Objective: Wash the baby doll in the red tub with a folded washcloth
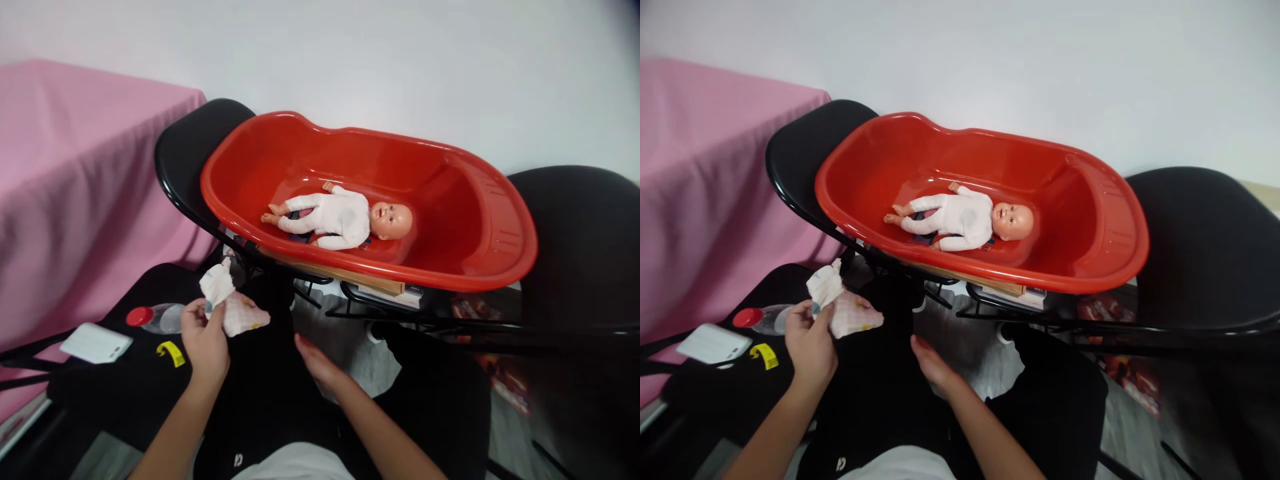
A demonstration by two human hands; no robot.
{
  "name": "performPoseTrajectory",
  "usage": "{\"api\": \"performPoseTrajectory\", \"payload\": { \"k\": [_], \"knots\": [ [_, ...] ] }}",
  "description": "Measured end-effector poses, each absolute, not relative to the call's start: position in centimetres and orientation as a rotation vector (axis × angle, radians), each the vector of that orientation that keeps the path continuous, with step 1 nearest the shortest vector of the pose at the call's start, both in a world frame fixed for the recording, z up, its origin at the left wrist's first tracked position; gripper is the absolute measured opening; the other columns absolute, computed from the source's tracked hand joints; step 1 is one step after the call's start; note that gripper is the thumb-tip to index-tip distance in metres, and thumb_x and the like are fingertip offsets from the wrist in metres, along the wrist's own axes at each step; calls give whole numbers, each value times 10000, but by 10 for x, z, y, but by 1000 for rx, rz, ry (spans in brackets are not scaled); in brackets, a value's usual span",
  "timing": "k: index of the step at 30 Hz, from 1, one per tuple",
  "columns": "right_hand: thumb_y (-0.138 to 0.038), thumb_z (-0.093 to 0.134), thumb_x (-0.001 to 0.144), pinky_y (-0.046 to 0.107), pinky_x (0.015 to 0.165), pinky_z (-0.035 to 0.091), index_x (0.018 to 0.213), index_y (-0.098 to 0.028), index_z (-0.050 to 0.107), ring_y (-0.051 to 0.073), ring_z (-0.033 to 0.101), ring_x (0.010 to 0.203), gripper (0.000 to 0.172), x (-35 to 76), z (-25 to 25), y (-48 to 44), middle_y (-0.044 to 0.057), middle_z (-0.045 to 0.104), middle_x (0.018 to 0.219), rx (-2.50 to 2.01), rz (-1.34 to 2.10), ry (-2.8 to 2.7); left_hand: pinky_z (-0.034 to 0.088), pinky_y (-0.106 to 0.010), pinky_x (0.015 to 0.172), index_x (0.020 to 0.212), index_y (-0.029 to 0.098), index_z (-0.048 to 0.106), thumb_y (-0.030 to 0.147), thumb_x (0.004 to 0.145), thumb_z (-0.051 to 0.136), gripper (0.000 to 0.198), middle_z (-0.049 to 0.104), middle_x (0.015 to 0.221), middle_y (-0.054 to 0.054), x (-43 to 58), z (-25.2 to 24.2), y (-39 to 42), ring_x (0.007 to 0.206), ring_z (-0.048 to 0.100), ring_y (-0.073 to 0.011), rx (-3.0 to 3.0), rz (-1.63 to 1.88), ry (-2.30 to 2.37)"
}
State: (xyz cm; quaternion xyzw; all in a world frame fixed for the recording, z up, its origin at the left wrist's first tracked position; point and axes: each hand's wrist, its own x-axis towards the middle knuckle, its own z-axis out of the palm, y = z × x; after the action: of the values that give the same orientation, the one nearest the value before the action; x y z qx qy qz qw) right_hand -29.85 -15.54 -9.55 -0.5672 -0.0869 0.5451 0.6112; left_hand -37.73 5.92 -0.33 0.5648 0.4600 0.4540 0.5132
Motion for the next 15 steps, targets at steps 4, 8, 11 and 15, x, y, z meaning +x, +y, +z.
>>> {"api": "performPoseTrajectory", "payload": {
  "k": [4, 8, 11, 15],
  "knots": [
    [-790, 620, 853, 519, 1079, 486, 1227, -243, 693, 308, 663, 1230, 666, -266, -97, -193, 129, 710, 1317, -1329, 1135, -96, 455, -284, 766, 1053, 206, 544, 417, 742, 728, 418, 577, 923, 13, -371, -35, 58, 819, 562, -150, 1511, 956, 1089],
    [-782, 645, 823, 524, 1057, 505, 1154, -221, 717, 322, 708, 1123, 655, -235, -89, -272, 149, 749, 1217, -1670, 922, -159, 441, -293, 793, 1059, 199, 576, 435, 783, 696, 383, 592, 953, -3, -371, -69, 68, 836, 558, -162, 1681, 816, 1098],
    [-650, 580, 931, 502, 1101, 474, 1169, -236, 726, 312, 669, 1191, 499, -223, -83, -348, 124, 731, 1249, -2096, 673, -377, 438, -306, 805, 1093, 196, 567, 467, 787, 676, 423, 597, 974, -14, -374, -77, 79, 839, 551, -173, 1703, 825, 1145],
    [-533, 466, 1000, 588, 1191, 347, 1153, -224, 723, 329, 631, 1249, 430, -234, -81, -414, 115, 738, 1228, -2534, 130, -487, 424, -316, 748, 1106, 198, 560, 460, 817, 621, 394, 587, 942, -14, -374, -65, 79, 743, 506, -174, 1867, 711, 1238]
  ]
}}
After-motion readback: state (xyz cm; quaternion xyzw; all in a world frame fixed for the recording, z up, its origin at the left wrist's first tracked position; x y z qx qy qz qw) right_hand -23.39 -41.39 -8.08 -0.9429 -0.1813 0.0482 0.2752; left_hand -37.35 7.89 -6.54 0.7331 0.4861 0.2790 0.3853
